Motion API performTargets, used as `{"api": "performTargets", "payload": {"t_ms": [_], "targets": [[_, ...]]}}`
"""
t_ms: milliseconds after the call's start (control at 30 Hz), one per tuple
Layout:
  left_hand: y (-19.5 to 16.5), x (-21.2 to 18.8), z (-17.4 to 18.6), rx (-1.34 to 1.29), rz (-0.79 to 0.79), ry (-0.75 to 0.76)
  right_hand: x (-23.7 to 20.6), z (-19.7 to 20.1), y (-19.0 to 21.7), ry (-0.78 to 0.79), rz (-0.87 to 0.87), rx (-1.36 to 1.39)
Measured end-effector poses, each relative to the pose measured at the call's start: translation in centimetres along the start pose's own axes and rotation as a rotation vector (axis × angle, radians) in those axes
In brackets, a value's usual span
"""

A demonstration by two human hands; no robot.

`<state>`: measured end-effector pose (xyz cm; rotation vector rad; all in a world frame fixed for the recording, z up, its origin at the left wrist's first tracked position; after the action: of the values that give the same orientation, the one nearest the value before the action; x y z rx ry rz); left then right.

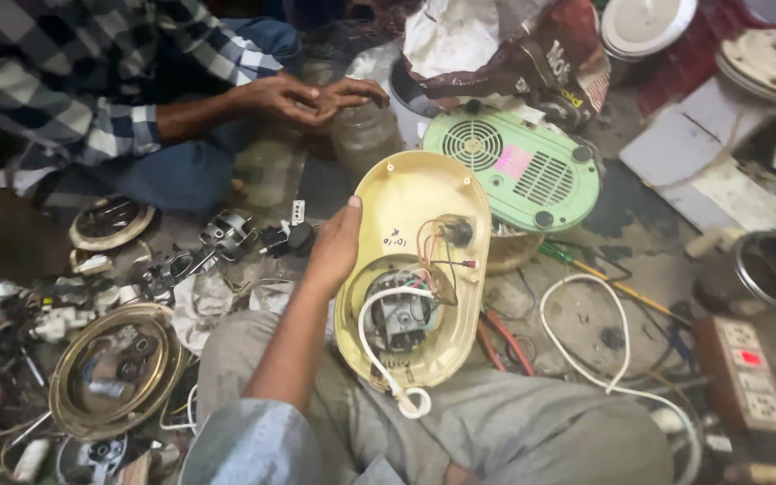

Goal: The person sits on the floor and uses a screwdriver to adjust internal components of a disassembled appliance. They connect the appliance to a power strip, then use pliers to manipulate wires inside the housing.

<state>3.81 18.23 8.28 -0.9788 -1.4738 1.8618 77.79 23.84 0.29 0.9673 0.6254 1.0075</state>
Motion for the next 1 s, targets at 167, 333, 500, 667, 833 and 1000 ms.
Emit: {"api": "performTargets", "payload": {"t_ms": [167,333,500,667,833,1000], "targets": [[1.3,-1.6,0.4,-0.042,0.059,0.034,-4.8,-4.8,7.9,0.141,0.151,0.109],[1.7,-1.3,1.4,-0.121,0.005,0.136,-12.2,-19.5,19.8,0.437,0.52,-0.048],[2.0,-1.1,2.2,-0.089,-0.055,0.133,-21.2,-30.8,25.8,0.585,0.702,-0.051],[1.0,-1.6,1.9,-0.071,-0.165,0.147,-23.6,-33.1,26.2,0.621,0.672,0.128],[0.5,-2.2,1.0,-0.132,-0.187,0.195,-22.7,-32.6,24.4,0.549,0.643,0.075],[1.0,-2.5,1.5,-0.032,-0.229,0.023,-22.9,-32.3,23.6,0.511,0.63,0.077]]}}
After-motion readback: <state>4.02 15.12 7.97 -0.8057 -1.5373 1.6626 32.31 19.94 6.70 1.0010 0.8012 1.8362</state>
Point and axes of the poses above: each hand's wrist, its own x-axis towards the middle knuckle, its own z-axis out of the back of the hand, y = z × x, the point moved 7 cm from there along x, towards the middle knuckle, and after that the axes turned 15 degrees about z, right-handed, at the moved point
